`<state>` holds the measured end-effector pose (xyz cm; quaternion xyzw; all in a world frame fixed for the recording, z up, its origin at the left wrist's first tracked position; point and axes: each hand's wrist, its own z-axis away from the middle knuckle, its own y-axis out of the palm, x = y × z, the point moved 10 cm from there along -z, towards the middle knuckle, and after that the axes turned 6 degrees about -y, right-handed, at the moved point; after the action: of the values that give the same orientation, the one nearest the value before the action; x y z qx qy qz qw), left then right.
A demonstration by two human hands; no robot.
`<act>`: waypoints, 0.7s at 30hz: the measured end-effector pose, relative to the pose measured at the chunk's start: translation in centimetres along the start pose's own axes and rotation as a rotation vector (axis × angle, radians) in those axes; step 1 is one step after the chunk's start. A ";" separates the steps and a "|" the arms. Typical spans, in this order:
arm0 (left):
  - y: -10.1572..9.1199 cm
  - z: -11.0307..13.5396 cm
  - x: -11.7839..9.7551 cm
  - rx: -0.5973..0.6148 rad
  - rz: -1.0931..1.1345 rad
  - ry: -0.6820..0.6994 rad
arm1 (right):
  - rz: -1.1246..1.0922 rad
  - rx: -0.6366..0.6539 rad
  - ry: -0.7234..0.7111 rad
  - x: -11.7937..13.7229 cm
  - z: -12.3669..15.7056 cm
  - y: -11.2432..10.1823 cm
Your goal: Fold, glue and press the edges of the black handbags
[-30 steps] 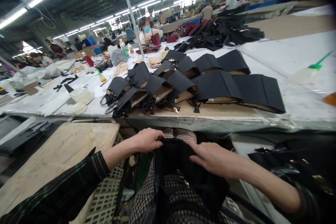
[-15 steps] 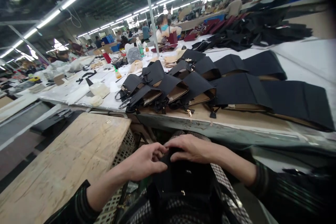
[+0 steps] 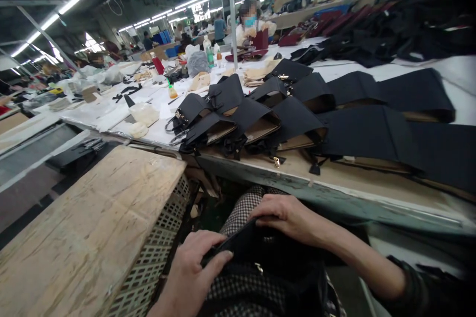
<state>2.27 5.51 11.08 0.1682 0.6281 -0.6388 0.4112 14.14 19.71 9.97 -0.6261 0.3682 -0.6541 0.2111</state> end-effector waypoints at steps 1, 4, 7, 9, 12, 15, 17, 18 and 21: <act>0.0 0.2 -0.2 -0.030 -0.005 0.034 | -0.003 0.001 0.002 -0.3 -0.2 0.1; -0.3 0.7 -0.9 -0.097 -0.005 0.117 | -0.038 0.012 -0.007 -0.9 -0.7 0.4; -0.5 0.9 -1.3 -0.135 -0.009 0.160 | -0.084 0.028 -0.044 -0.5 -1.1 0.6; -0.6 0.9 -1.3 -0.156 -0.022 0.174 | -0.111 0.042 -0.076 0.2 -1.3 0.7; -0.5 0.7 -1.2 -0.185 -0.033 0.180 | -0.135 0.056 -0.125 1.4 -1.8 0.8; -0.4 0.3 -1.5 -0.202 -0.014 0.199 | -0.132 0.048 -0.180 2.6 -2.3 0.9; -0.5 0.0 -1.8 -0.221 0.005 0.211 | -0.132 0.044 -0.210 3.2 -2.6 1.0; -0.6 -0.2 -1.8 -0.233 0.011 0.212 | -0.135 0.045 -0.218 3.4 -2.8 1.1; -0.8 -0.8 -1.8 -0.260 0.014 0.207 | -0.130 0.044 -0.216 3.6 -3.2 1.2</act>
<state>2.50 6.68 12.79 0.1831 0.7433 -0.5284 0.3671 10.37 16.94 11.66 -0.7108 0.2871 -0.6031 0.2204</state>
